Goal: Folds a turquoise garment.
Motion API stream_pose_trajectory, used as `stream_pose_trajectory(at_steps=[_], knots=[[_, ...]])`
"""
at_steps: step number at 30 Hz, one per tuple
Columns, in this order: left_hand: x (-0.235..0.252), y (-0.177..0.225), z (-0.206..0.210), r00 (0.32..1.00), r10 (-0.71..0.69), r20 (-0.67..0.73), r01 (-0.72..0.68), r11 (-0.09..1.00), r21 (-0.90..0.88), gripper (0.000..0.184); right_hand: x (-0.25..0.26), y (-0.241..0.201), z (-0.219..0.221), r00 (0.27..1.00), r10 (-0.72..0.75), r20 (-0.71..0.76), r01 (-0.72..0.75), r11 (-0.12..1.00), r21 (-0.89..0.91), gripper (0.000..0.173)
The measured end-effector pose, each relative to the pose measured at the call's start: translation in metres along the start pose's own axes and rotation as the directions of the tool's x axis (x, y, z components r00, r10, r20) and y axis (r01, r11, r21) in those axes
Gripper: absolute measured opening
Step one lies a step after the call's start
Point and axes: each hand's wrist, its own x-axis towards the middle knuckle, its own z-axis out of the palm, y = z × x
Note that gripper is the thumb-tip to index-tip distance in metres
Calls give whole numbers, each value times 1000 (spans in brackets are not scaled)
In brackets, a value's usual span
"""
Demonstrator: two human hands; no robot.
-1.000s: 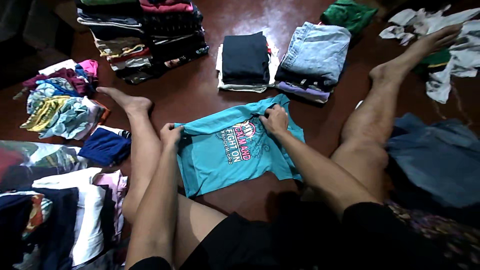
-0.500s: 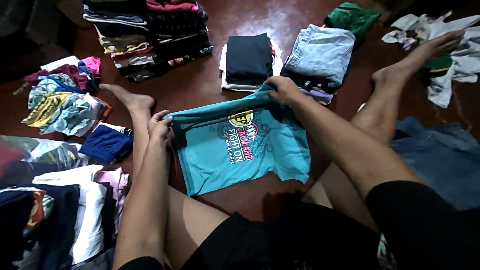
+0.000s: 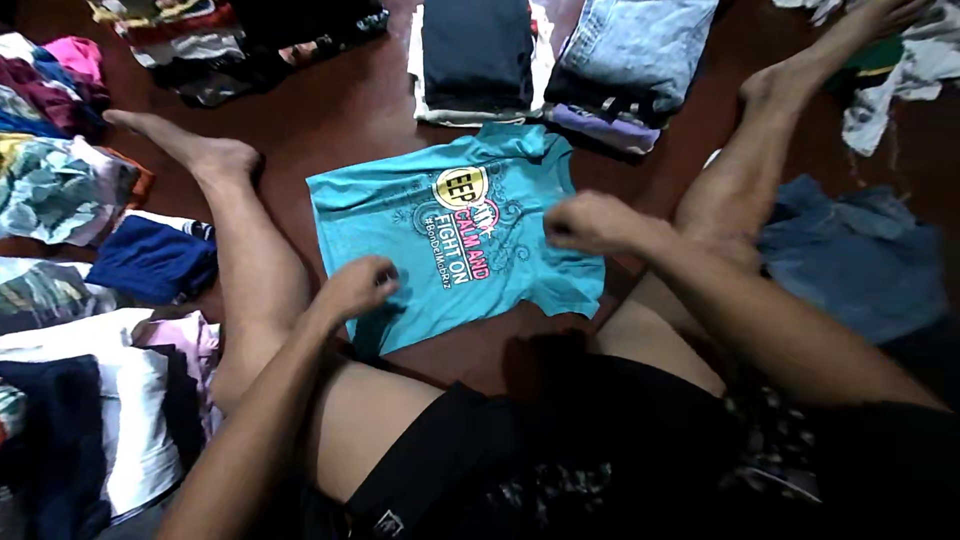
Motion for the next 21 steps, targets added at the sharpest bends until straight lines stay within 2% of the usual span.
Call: stream_pose_trajectory(at_steps=[2,3,4,5,6,9,12,13,14,15,16,17,19,21], knots=[[-16,14,34,969,10,247,-39,993,110,34,-41,-3,51,978,133,159,-122,990,-77,29],[-23,21,48,943,-18,331,-41,984,171,39,-57,-7,74,948,229,220,-207,971,-118,45],[-29,27,61,925,-51,377,-38,974,224,45,-67,-12,91,905,316,284,-288,948,-135,61],[-32,32,72,917,-78,390,-31,964,264,49,-72,-19,101,860,382,337,-364,924,-117,69],[-33,35,77,920,-97,379,-19,957,290,52,-73,-23,105,837,424,345,-413,904,-109,65],[-30,30,79,934,-147,326,29,940,339,52,-71,-10,114,894,411,179,-399,912,-98,28],[-44,27,70,974,-61,219,-28,923,385,40,-77,4,99,917,380,117,-389,919,61,15],[-53,51,55,967,-87,238,-18,913,407,37,-82,9,93,925,376,50,-379,910,168,11],[-59,96,29,895,-247,372,72,903,425,40,-90,12,88,923,384,-41,-359,892,274,9],[-58,129,12,817,-349,459,125,884,451,41,-97,14,84,906,403,-131,-336,872,355,7],[-56,143,7,779,-388,492,132,869,478,40,-104,15,81,880,428,-204,-317,851,419,8],[-56,135,16,806,-364,468,94,858,505,37,-110,15,80,858,446,-254,-296,834,465,12],[-53,67,57,951,-121,283,-40,864,501,29,-115,19,79,846,414,-335,-217,842,494,21],[-41,26,75,967,-65,247,-46,907,418,28,-120,29,77,844,338,-416,-105,866,489,23]])
